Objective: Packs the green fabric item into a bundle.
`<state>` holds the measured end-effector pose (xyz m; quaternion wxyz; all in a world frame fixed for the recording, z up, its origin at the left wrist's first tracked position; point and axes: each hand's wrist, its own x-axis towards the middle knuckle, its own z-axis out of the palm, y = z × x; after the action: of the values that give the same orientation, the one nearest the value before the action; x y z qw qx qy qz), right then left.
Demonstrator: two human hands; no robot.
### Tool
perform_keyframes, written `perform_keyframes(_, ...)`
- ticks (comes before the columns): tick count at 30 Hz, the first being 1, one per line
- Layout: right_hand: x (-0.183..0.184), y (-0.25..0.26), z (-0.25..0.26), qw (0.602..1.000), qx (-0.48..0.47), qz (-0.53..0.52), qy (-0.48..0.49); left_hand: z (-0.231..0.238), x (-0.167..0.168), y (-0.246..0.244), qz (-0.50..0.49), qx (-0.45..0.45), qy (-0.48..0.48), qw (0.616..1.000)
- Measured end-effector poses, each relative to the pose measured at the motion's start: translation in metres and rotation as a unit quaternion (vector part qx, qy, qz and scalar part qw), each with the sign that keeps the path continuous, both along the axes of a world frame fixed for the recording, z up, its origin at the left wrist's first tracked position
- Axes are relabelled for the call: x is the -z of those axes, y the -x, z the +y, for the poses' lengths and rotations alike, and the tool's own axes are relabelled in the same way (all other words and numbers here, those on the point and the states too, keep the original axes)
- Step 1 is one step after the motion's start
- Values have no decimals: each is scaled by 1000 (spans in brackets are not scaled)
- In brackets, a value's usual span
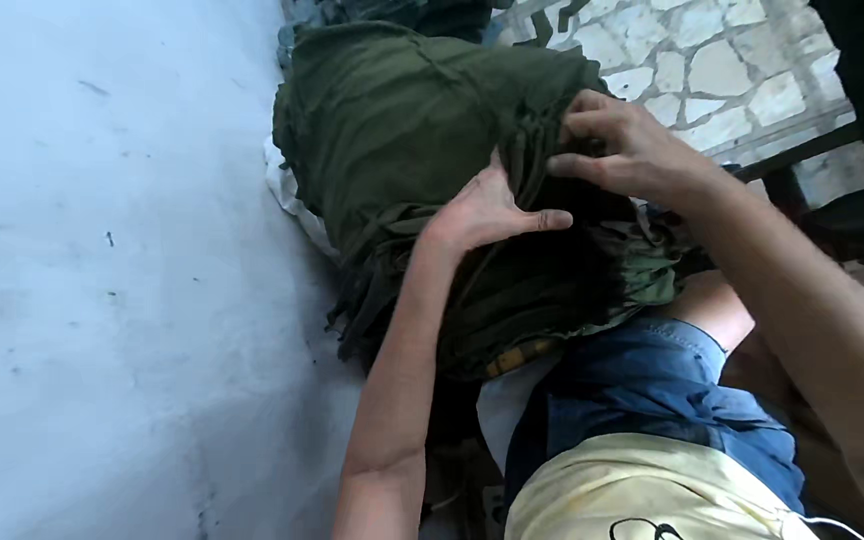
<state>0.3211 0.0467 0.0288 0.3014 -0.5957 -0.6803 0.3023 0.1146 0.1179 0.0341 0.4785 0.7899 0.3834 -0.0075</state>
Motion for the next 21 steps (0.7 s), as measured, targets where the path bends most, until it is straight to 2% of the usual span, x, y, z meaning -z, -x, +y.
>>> perform_keyframes(1,3,9,7,999,23,-33,-26,-2,1,-4,38,-30,-34,998)
perform_keyframes(3,3,33,5,987,60,-114,-96,8,16,-4,24,-102,-32,994)
perform_keyframes(5,8,55,-19,971,18,-191,-143,27,31,2,1,-160,16,987)
perform_keyframes(6,16,56,-35,965,-18,-225,-130,35,34,2,2,-184,33,982)
perform_keyframes(8,33,34,-61,972,-63,-224,11,48,32,-1,12,-211,79,974)
perform_keyframes(9,36,19,-67,977,-71,-173,99,52,29,-2,19,-219,103,970)
perform_keyframes(10,37,5,-68,982,-76,-112,134,57,30,-2,20,-224,114,968)
perform_keyframes(14,24,-15,-57,993,-93,11,76,57,40,3,-24,-209,110,971)
perform_keyframes(16,13,-15,-42,992,-67,43,95,51,40,4,-51,-203,106,972)
perform_keyframes(18,1,-8,-31,974,-64,74,203,48,45,5,-77,-197,90,973)
perform_keyframes(20,-10,-2,-26,942,-107,30,317,49,50,7,-89,-191,78,974)
perform_keyframes(21,-10,-3,-27,932,-129,0,337,49,51,7,-89,-192,77,974)
